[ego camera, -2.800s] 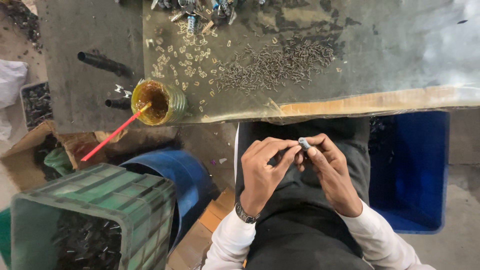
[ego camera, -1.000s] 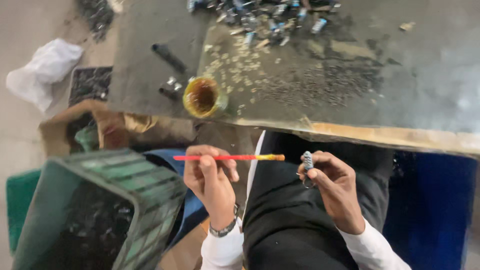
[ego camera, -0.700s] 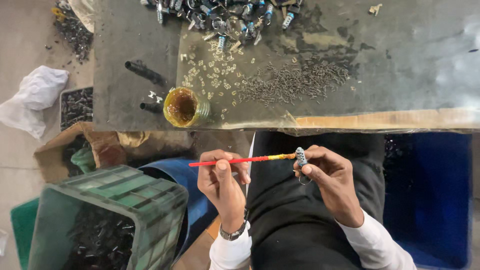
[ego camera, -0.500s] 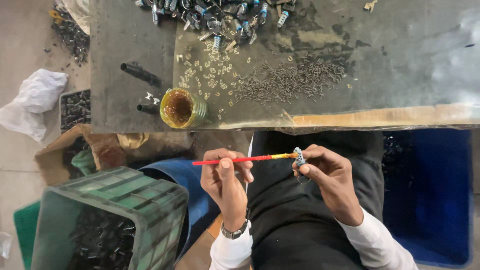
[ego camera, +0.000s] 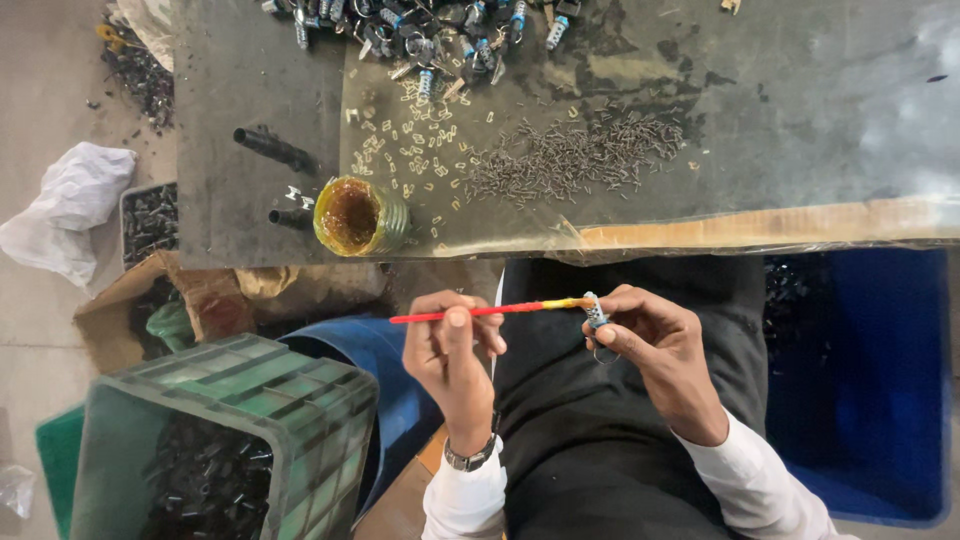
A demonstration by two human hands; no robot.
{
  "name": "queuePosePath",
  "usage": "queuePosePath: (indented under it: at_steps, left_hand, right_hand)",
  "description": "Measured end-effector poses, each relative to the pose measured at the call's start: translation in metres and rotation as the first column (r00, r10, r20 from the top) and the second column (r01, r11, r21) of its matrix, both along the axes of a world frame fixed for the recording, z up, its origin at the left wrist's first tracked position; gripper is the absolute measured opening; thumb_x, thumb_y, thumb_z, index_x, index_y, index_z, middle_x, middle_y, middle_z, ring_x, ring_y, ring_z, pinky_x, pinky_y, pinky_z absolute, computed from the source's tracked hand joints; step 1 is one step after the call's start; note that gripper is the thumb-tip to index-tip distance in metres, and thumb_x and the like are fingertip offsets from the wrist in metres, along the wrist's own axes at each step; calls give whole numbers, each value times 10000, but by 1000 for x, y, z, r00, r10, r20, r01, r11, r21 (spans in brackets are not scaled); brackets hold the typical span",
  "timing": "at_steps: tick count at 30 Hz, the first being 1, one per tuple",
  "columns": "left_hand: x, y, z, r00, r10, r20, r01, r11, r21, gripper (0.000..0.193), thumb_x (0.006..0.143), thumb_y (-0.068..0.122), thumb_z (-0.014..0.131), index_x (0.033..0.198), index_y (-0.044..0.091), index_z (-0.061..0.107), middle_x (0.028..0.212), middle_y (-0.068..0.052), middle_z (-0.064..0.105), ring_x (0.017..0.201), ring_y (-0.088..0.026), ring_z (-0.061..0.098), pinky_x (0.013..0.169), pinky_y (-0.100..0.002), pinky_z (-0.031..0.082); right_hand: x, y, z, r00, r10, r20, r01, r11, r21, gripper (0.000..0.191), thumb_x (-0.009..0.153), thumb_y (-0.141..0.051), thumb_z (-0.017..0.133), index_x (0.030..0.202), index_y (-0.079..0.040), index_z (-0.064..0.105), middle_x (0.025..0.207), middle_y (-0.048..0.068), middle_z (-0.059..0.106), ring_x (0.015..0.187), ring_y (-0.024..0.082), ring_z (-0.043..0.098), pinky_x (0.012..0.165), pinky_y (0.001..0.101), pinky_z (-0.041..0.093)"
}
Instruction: The person sits at a factory workbench and applies a sticky coating from a jar onto small metal fittings using a red-handled brush, working on one part at a time. They rub or turn each coated part between their fingers, then place the finished part onto a growing pile of similar parts on the bench.
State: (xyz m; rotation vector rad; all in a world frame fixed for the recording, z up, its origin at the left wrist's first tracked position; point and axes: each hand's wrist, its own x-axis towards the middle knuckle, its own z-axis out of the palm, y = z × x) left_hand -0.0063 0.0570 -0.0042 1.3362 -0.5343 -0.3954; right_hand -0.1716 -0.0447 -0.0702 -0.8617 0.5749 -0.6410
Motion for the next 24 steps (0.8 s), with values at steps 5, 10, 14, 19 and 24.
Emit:
queuePosePath:
  at_steps: [5,10,14,19,24]
  left_hand:
    - [2,2,3,999,-4,39,5,1000,-21,264,1093,271,598,1046,13,569,811,-120,666,590,-116,558,539,-232,438]
    - [6,4,7,994,82,67,-83,996,11,263,1069,267,608,1040,10,565,801,-112,648,592,-129,566,524,-244,441]
    - [23,10,14,962,215,170,-192,971,-141,293,1077,310,596,1054,20,565,838,-93,618,608,-128,560,515,-262,454]
    - [78,31,28,702,594,392,-555,802,-220,261,1136,268,569,1021,36,540,770,-89,572,544,-111,506,466,-237,386]
    - [131,32,11,694,450,561,-511,858,-56,229,1103,164,608,1257,11,537,997,-87,612,777,-115,547,617,-266,439]
  right_hand:
    - [-2,-1,2,1000,11,0,-11,1000,8,181,914,-16,727,1092,16,712,971,82,690,831,136,673,697,258,529]
    - [-3,-2,5,1000,27,11,-27,1000,-3,180,923,-17,724,1100,14,713,965,82,685,832,140,675,704,268,538]
    - [-11,-3,12,998,2,-58,-3,1000,-15,172,920,-17,724,1089,12,703,991,86,689,857,145,672,736,270,525]
    - [-42,-14,9,964,-128,-235,102,988,-120,201,912,-7,711,1111,24,697,1049,89,707,940,145,691,853,283,566]
    - [-100,-44,-46,776,-455,-436,203,836,-510,131,1070,47,693,1200,64,682,1069,94,709,962,115,657,900,235,526]
